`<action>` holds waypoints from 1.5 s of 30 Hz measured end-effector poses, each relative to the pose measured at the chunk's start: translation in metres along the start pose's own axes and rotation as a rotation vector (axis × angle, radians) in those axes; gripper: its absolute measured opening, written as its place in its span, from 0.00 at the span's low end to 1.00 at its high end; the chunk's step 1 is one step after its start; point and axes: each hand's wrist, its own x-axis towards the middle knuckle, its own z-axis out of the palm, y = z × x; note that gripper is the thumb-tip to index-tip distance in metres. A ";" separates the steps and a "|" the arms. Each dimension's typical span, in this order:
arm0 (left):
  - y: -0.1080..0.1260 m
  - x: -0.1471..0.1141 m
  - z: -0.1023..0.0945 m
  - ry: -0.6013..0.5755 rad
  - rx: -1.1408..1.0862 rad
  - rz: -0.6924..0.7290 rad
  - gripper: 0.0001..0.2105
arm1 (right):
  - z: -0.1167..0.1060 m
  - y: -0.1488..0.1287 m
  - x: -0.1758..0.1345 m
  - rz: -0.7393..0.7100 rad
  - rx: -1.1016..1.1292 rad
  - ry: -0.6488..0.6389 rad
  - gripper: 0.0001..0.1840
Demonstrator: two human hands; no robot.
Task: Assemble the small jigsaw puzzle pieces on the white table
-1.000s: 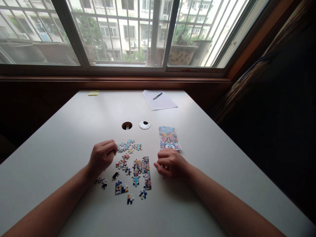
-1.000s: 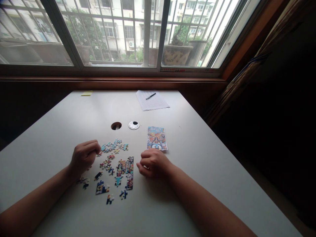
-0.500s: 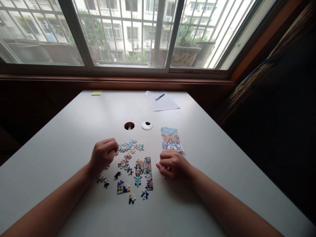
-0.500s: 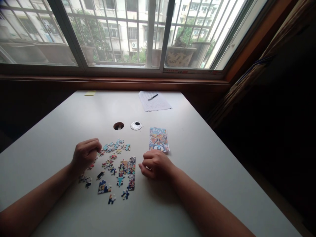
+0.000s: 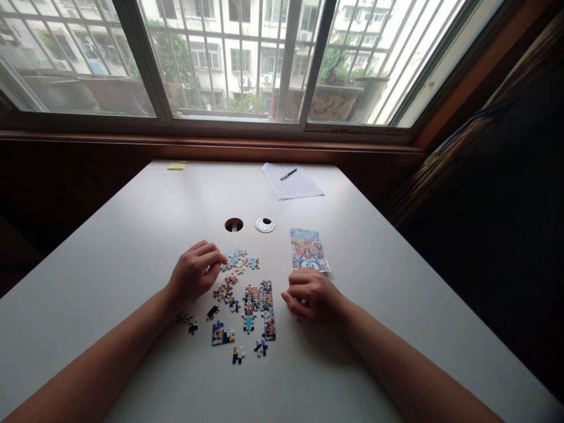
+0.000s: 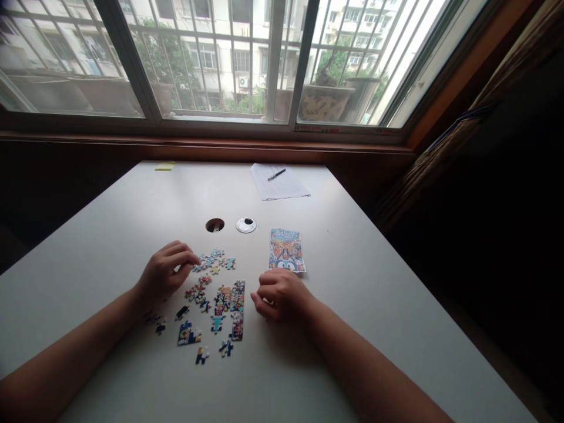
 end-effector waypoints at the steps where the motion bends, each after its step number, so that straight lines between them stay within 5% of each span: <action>1: 0.000 0.000 0.001 -0.021 0.020 0.022 0.11 | 0.000 0.000 0.000 -0.001 0.001 0.000 0.23; 17: 0.007 0.007 -0.008 -0.418 0.060 0.088 0.04 | 0.001 0.001 -0.001 -0.008 0.001 0.002 0.22; 26: -0.004 0.008 -0.014 -0.506 0.010 0.064 0.03 | -0.001 0.000 0.000 -0.017 0.001 0.012 0.23; 35: -0.014 0.012 -0.039 -0.656 -0.198 -0.009 0.04 | 0.000 0.001 -0.001 -0.010 -0.004 -0.003 0.22; 45: -0.019 0.011 -0.040 -0.657 -0.128 0.063 0.04 | -0.001 0.000 0.000 -0.015 0.003 0.001 0.22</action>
